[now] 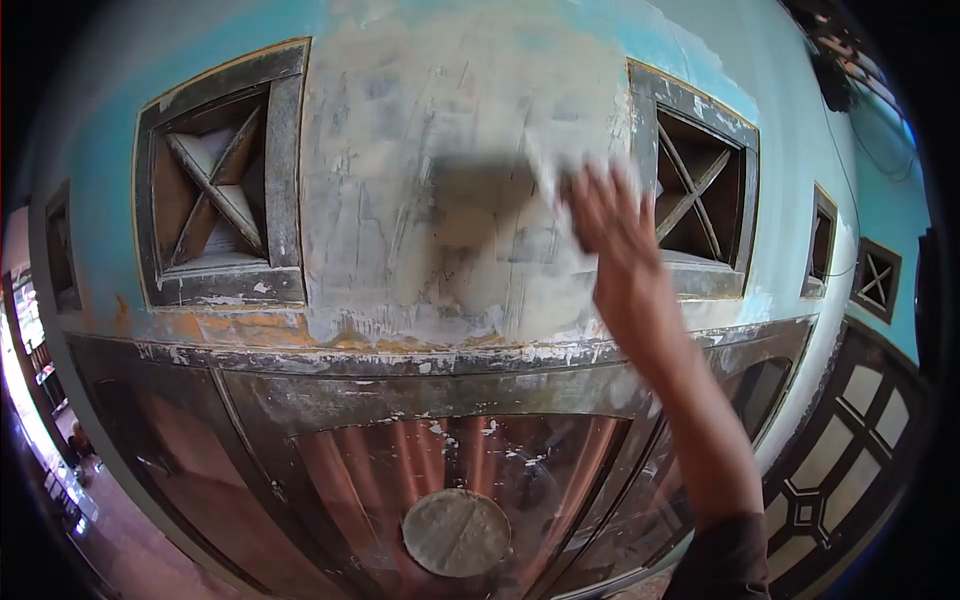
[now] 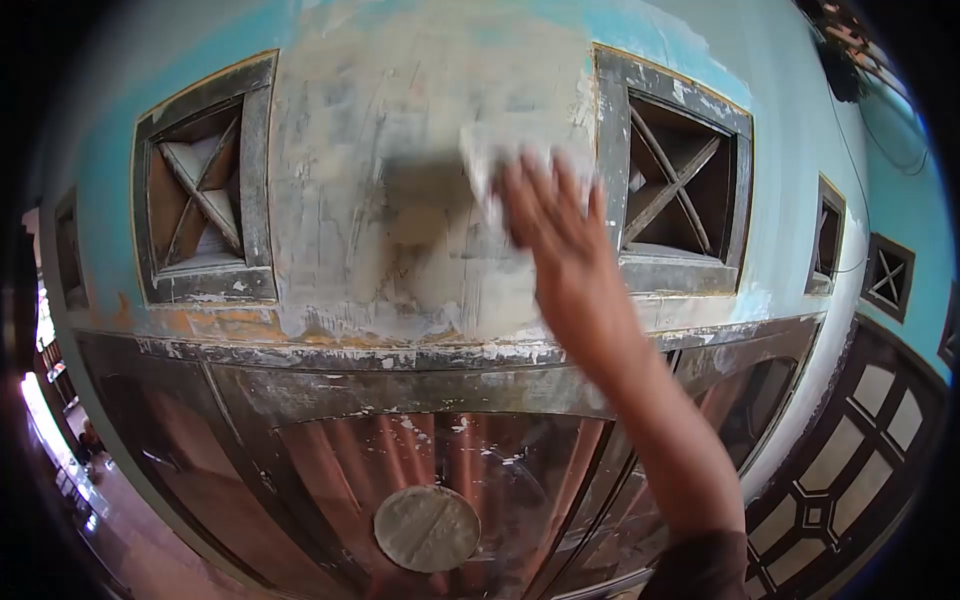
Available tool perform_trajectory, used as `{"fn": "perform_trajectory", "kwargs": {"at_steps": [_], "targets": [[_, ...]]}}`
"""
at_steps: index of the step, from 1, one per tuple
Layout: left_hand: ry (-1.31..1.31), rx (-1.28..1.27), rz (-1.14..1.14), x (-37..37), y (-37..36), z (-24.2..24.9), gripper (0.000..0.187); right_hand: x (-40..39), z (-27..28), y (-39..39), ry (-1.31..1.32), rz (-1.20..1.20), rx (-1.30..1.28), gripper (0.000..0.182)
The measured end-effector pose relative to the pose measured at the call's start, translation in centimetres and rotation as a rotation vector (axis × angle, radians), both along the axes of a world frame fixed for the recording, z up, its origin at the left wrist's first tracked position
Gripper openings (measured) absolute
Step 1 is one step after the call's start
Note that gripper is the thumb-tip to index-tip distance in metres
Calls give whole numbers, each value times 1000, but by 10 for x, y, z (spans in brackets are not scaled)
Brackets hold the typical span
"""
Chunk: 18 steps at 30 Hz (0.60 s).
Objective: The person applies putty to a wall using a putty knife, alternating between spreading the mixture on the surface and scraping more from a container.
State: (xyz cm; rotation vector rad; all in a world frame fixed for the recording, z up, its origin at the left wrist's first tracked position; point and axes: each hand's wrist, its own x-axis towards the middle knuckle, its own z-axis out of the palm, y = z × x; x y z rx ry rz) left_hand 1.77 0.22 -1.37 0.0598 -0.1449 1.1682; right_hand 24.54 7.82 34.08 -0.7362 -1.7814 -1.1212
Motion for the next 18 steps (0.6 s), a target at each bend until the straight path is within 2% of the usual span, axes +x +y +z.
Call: {"fn": "perform_trajectory", "kwargs": {"at_steps": [2, 3, 5, 6, 7, 9, 11, 12, 14, 15, 17, 18], "targets": [[-27, 83, -4, 5, -2, -1, 90, -2, 54, 16, 44, 29, 128, 67], [93, 94, 56, 7, 2, -1, 90, 1, 67, 29, 37, 62, 133, 68], [333, 106, 171, 7, 9, -7, 90, 2, 59, 39, -13, -85, 47, 68], [169, 100, 134, 7, 13, -12, 90, 1, 38, 45, -45, -109, 24, 70], [165, 95, 133, 6, 13, -13, 90, -1, 7, 46, -79, -133, 7, 71], [27, 126, 101, 6, 15, -11, 88, -7, -65, 33, -164, -131, -192, 67], [118, 128, 170, 6, 8, -8, 88, -1, -126, 19, -232, -55, -258, 67], [156, 129, 184, 5, 6, -8, 87, 0, -129, 11, -239, -59, -260, 67], [126, 156, 179, 8, 9, -4, 86, -1, -113, -13, -171, 72, -251, 67], [127, 154, 185, 10, 1, 4, 86, -1, -79, -22, -176, -27, -224, 67], [820, 500, 707, 14, -16, 24, 85, -2, -15, -4, -52, -13, -9, 67], [607, 138, 422, 14, -2, 12, 85, 1, 15, 14, -1, 8, 61, 66]]}}
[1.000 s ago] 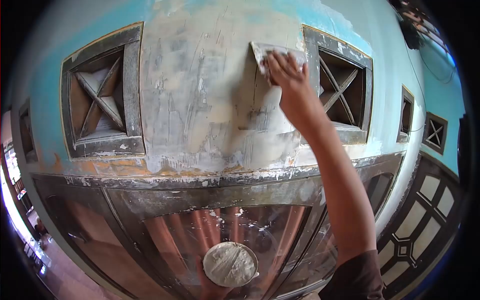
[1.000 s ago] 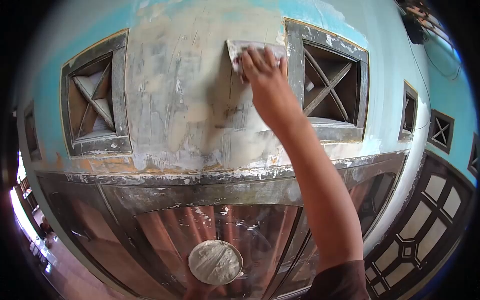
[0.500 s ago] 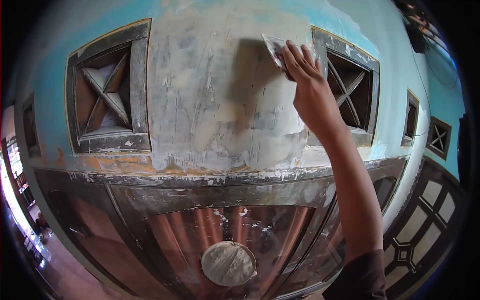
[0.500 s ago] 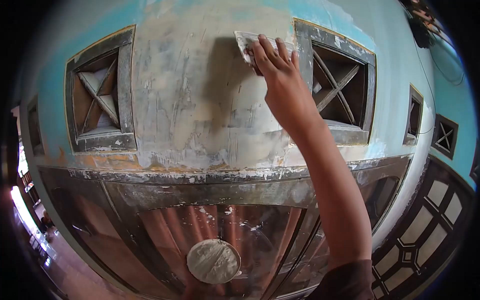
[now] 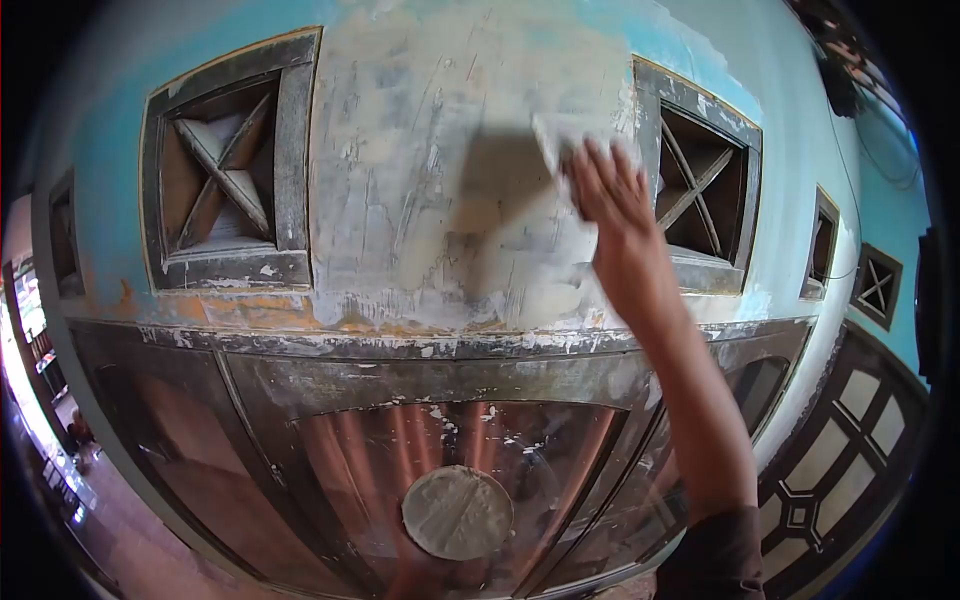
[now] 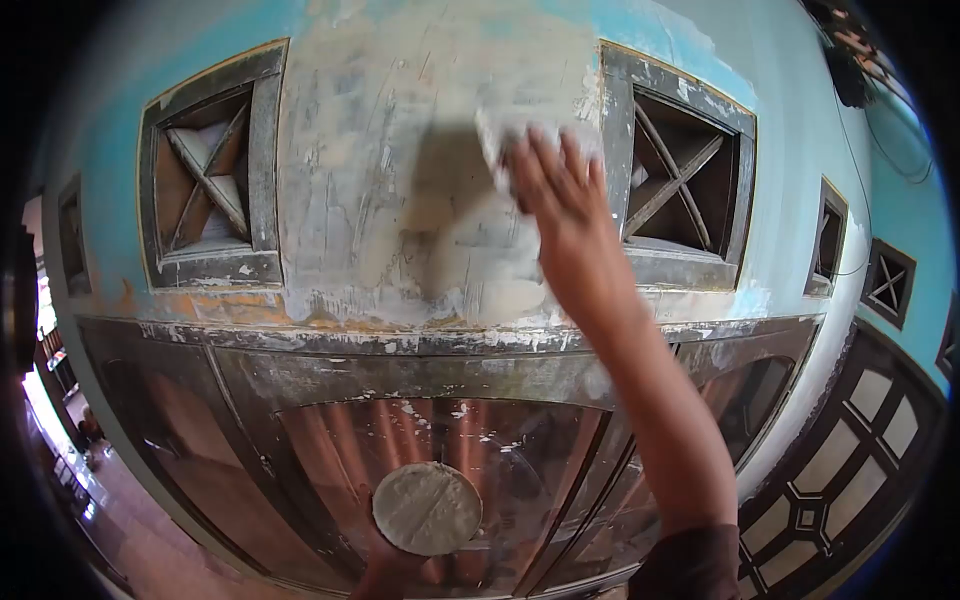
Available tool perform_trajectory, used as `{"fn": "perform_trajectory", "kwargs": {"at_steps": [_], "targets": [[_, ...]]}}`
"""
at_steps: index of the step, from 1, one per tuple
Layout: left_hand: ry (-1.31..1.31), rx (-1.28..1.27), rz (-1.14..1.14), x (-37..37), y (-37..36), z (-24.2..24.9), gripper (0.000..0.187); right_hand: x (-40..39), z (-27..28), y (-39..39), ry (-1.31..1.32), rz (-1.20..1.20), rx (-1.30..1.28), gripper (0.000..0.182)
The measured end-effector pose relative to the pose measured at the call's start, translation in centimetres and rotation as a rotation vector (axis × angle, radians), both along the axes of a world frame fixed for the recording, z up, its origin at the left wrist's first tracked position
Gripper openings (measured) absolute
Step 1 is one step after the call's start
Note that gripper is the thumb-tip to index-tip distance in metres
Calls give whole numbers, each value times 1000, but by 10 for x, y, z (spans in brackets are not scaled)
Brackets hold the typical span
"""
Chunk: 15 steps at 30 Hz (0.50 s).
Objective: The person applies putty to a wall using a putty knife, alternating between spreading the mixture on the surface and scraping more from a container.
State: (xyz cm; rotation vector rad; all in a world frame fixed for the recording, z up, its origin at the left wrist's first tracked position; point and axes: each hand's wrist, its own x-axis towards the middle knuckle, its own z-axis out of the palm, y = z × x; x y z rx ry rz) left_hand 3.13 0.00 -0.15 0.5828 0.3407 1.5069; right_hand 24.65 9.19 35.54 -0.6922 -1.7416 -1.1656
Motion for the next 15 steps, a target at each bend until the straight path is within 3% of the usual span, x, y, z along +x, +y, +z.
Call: {"fn": "perform_trajectory", "kwargs": {"at_steps": [2, 4, 6, 7, 9, 11, 14, 15], "targets": [[-121, 4, -122, -4, 7, -8, 85, 7, 31, 16, 4, -59, 48, 65], [-250, 2, -247, -1, 1, 6, 84, 11, 23, 33, -38, -86, 30, 64], [211, 381, 122, 7, -20, 30, 84, 10, -25, 38, -116, -129, -22, 62], [200, 383, 122, 6, -12, 20, 84, 11, -63, 40, -209, -229, -7, 64], [-581, 89, -401, -1, 13, -7, 86, 6, -125, 14, -251, -192, -314, 69], [-576, 90, -336, -1, 11, -3, 87, 6, -157, -6, -233, -59, -344, 67], [-488, 58, -315, -2, 5, 5, 88, -5, -106, -32, -146, -25, -247, 60], [-71, 244, -49, 2, -9, 23, 87, -8, -68, -31, -105, 17, -166, 59]]}}
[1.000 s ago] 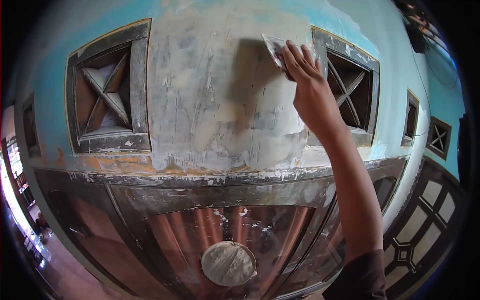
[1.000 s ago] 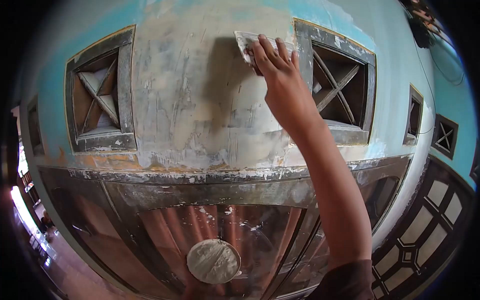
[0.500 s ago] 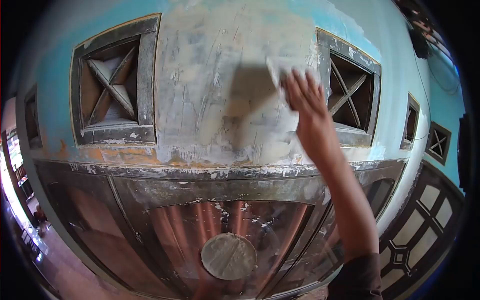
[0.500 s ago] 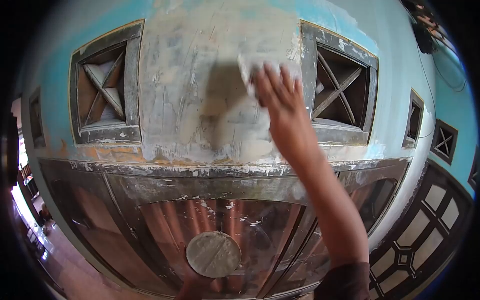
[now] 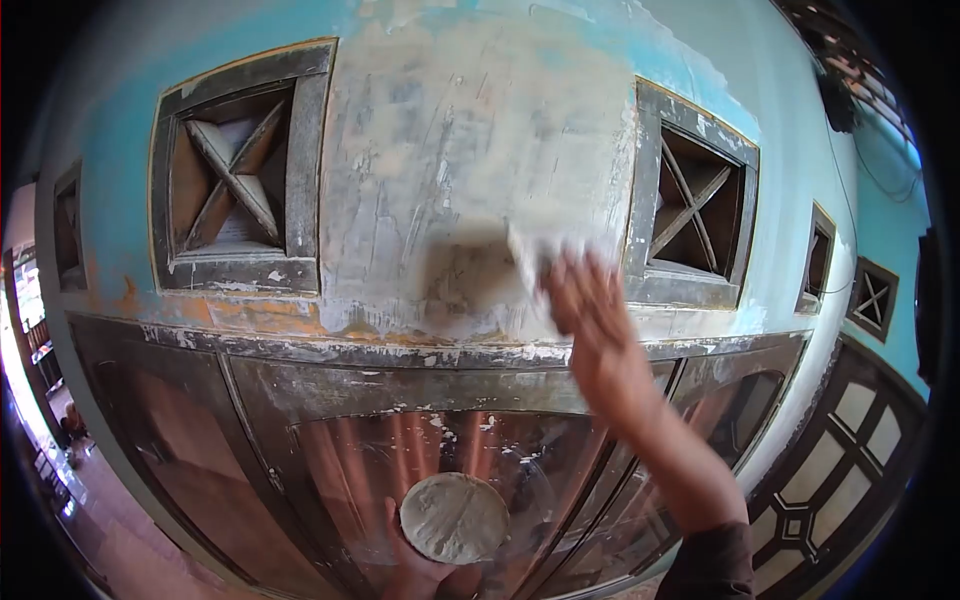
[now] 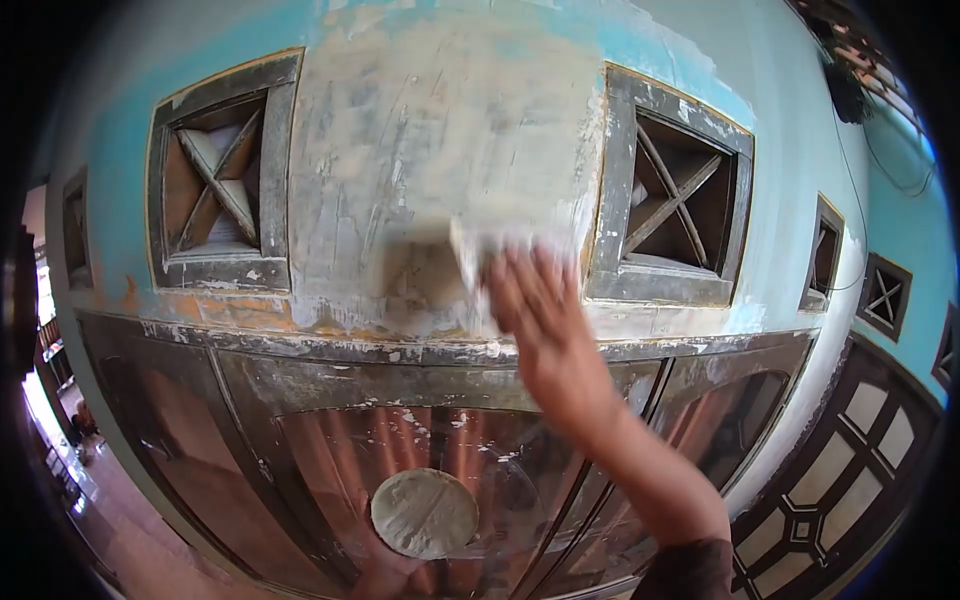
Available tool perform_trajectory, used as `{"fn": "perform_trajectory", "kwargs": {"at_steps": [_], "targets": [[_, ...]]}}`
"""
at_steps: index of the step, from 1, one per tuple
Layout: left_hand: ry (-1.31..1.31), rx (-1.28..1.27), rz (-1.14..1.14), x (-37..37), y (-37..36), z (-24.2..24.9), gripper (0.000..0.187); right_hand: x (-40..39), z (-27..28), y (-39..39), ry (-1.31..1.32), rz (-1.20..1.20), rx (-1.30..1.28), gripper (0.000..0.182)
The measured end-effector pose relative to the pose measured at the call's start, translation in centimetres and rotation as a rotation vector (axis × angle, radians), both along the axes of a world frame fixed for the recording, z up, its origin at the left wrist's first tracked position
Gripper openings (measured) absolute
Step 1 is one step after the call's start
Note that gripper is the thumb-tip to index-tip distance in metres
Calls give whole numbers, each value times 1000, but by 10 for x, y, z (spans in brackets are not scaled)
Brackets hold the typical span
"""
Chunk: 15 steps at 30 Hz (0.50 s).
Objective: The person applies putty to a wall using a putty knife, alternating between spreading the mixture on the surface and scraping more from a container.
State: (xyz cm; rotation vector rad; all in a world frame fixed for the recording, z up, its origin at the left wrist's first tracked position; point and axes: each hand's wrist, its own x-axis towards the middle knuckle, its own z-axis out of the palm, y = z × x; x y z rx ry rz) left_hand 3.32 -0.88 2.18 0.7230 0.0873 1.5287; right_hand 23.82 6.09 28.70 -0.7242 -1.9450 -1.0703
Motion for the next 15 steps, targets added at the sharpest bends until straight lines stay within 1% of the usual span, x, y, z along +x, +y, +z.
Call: {"fn": "perform_trajectory", "kwargs": {"at_steps": [1, 2, 3, 4, 5, 7, 8, 9, 10, 11, 12, 13, 14, 15], "targets": [[377, 180, 321, 3, -8, 10, 86, -2, 34, 9, 39, -27, 86, 60], [383, 182, 319, 3, -4, 8, 86, -3, 65, 20, 77, -54, 173, 60], [133, -56, 84, 3, 3, 3, 88, -2, 92, 32, 117, -46, 212, 63], [-119, -292, -150, 3, 9, -3, 91, -1, 105, 42, 156, -39, 249, 65], [-116, -295, -150, 2, 13, -10, 91, 0, 102, 49, 160, -40, 247, 65], [-126, -284, -132, 3, 18, -18, 90, 2, 94, 65, 85, -133, 188, 66], [-126, -283, -136, 2, 15, -17, 90, 1, 70, 65, 50, -157, 152, 66], [97, -93, 55, 1, 7, -10, 88, 1, 37, 70, -6, -197, 107, 65], [315, 99, 247, 0, 3, -6, 86, -2, 0, 56, -113, -254, 83, 66], [309, 100, 247, -2, 11, -17, 86, -1, -39, 56, -140, -254, -73, 70], [-91, -63, -62, -7, 22, -37, 88, 0, -69, 41, -180, -185, -176, 73], [-491, -220, -373, -9, 30, -47, 89, 2, -92, 35, -171, -110, -196, 73], [-493, -213, -373, -7, 30, -46, 89, 2, -85, 27, -174, -110, -189, 73], [-394, -219, -284, -6, 28, -42, 86, 0, -71, 8, -160, -135, -203, 71]]}}
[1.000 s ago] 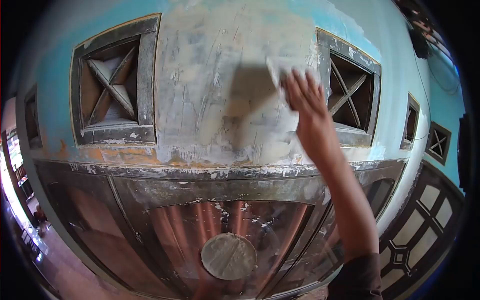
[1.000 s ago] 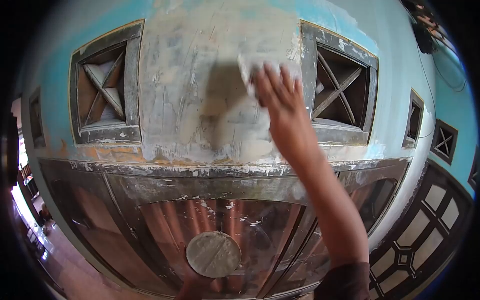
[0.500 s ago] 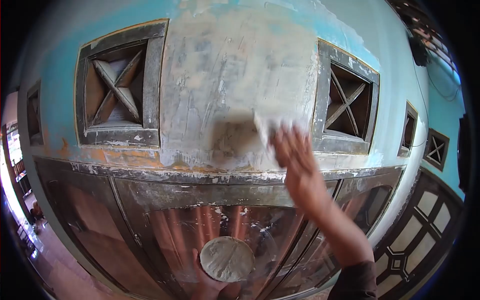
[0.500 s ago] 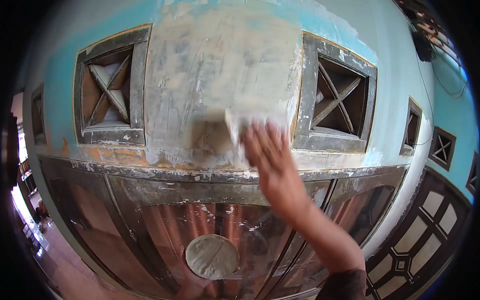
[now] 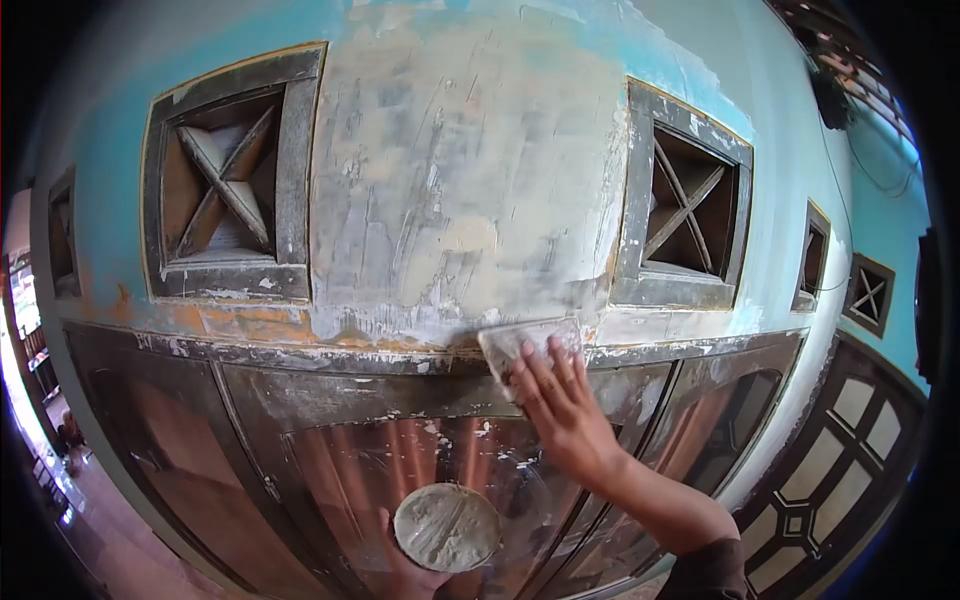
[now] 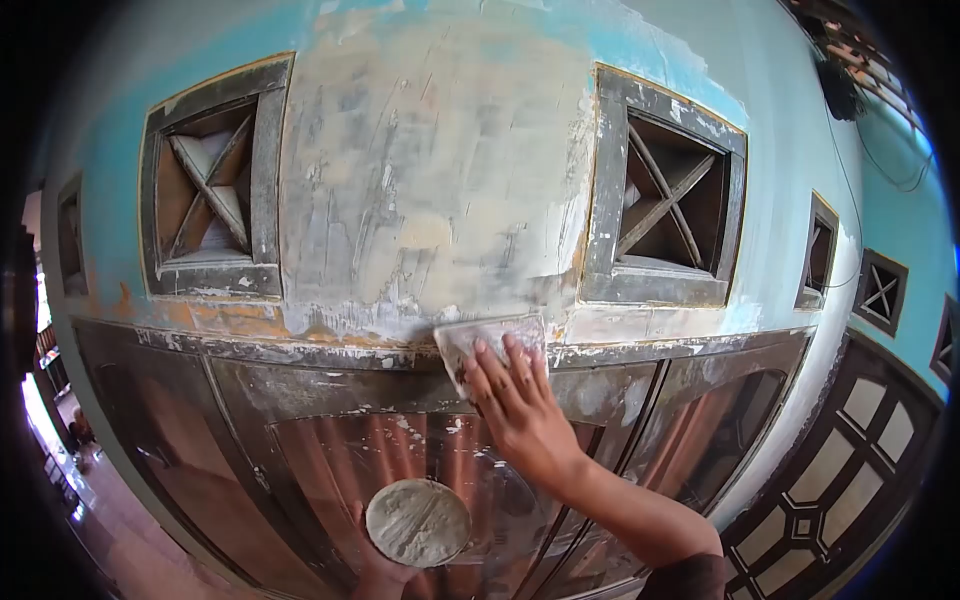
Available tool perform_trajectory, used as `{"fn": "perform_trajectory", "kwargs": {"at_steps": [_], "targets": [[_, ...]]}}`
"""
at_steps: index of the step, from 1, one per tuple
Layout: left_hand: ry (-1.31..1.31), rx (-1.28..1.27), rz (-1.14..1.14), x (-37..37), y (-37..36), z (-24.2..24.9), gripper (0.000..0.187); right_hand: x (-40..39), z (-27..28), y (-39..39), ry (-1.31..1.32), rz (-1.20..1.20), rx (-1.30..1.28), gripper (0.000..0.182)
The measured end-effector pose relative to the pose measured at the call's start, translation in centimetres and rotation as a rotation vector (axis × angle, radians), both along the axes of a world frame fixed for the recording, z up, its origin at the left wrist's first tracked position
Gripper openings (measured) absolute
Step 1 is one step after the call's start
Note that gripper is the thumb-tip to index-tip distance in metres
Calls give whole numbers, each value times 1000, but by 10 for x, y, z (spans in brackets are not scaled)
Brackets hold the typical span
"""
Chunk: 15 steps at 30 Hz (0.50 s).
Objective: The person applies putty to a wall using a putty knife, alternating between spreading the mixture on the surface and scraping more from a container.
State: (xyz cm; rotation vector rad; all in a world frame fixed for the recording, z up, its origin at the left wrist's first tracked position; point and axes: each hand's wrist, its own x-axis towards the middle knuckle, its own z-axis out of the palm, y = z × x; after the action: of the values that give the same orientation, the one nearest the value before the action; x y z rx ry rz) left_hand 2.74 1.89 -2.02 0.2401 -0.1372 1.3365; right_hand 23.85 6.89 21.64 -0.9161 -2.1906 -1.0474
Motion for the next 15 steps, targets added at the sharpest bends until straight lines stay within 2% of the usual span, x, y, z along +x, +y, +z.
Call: {"fn": "perform_trajectory", "kwargs": {"at_steps": [1, 3, 5, 6, 8, 10, 11, 13, 15], "targets": [[112, -12, 76, 1, -1, 2, 83, 0, 13, -15, 15, -28, -16, 70], [49, 1, 22, 1, -1, 5, 84, -4, 82, -11, 152, 81, 179, 65], [-228, -73, -160, 2, -4, 12, 88, -6, 144, 12, 237, 98, 387, 60], [237, -36, 88, 8, -3, 8, 87, -6, 154, 23, 243, 94, 385, 60], [286, -20, 119, 6, -2, 3, 88, -9, 158, 51, 227, -30, 410, 58], [327, -6, 148, 3, 1, -2, 89, -16, 113, 58, 189, -52, 343, 58], [294, -25, 133, 1, 2, -6, 89, -18, 81, 52, 66, -138, 301, 61], [245, -55, 122, 0, -2, -15, 89, -16, 14, 44, -16, -68, 191, 65], [95, -52, 26, -5, -5, -19, 87, -8, -26, 26, -54, -20, 52, 67]]}}
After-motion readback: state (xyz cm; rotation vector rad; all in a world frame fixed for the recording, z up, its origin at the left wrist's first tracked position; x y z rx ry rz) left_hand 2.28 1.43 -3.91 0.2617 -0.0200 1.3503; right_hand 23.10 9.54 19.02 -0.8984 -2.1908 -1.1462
